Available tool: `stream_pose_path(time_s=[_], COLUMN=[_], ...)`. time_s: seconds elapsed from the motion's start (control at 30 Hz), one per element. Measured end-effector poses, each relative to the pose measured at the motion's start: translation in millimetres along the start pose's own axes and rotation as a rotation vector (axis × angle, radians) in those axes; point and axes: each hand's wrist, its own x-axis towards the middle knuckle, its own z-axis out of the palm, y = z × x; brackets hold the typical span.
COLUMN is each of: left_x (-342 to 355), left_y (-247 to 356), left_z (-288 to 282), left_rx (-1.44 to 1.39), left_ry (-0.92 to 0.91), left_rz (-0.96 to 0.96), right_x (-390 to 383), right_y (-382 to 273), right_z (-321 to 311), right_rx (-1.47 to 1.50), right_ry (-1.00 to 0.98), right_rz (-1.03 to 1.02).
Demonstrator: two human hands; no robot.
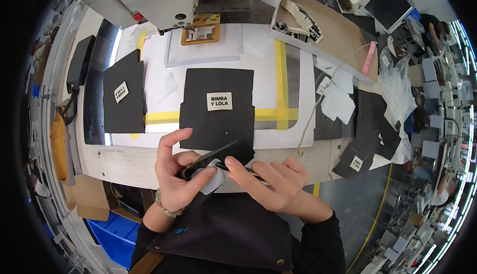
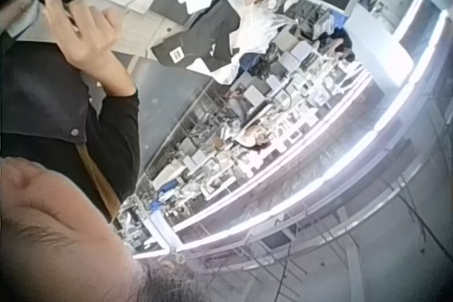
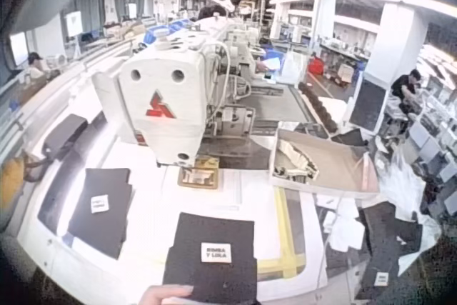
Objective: The person uses a pair of scissors to trim the edges of a white brand label attached to a black fabric piece. They then remove the label from the fabric and place it on the table. The person repeats this process with another fabric piece, trimming the label and removing it.
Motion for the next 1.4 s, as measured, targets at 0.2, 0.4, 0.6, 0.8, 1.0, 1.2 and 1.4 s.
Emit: stream_pose_path(time_s=[0.2, 0.4, 0.6, 0.8, 1.0, 1.2, 1.4], left_x=[-0.1, 3.5, 3.6, 1.6, 5.7, 12.5, 13.7], left_y=[3.4, 2.4, 5.8, 4.4, 4.0, 2.3, -3.8], left_z=[-2.6, -6.0, -3.2, 1.5, 4.3, 4.0, -2.2], left_rx=[0.046, -0.041, -0.090, -0.133, -0.147, -0.211, -0.213], left_ry=[-0.043, -0.110, -0.120, -0.100, -0.072, -0.086, -0.128], left_rz=[0.042, -0.036, -0.096, -0.142, -0.128, -0.176, -0.160], right_x=[1.8, -4.4, -7.6, -8.1, -11.1, -6.7, -6.0], right_y=[-1.6, 1.1, 5.5, 7.7, 15.8, 15.0, 15.4], right_z=[-1.1, 2.7, 0.0, 2.9, 13.1, 15.0, 19.8], right_rx=[0.015, -0.047, -0.160, -0.103, 0.604, 1.214, 1.272], right_ry=[-0.010, 0.059, 0.059, 0.082, 0.043, -0.147, -0.005], right_rz=[-0.003, -0.078, -0.188, -0.188, 0.487, 0.921, 1.032])
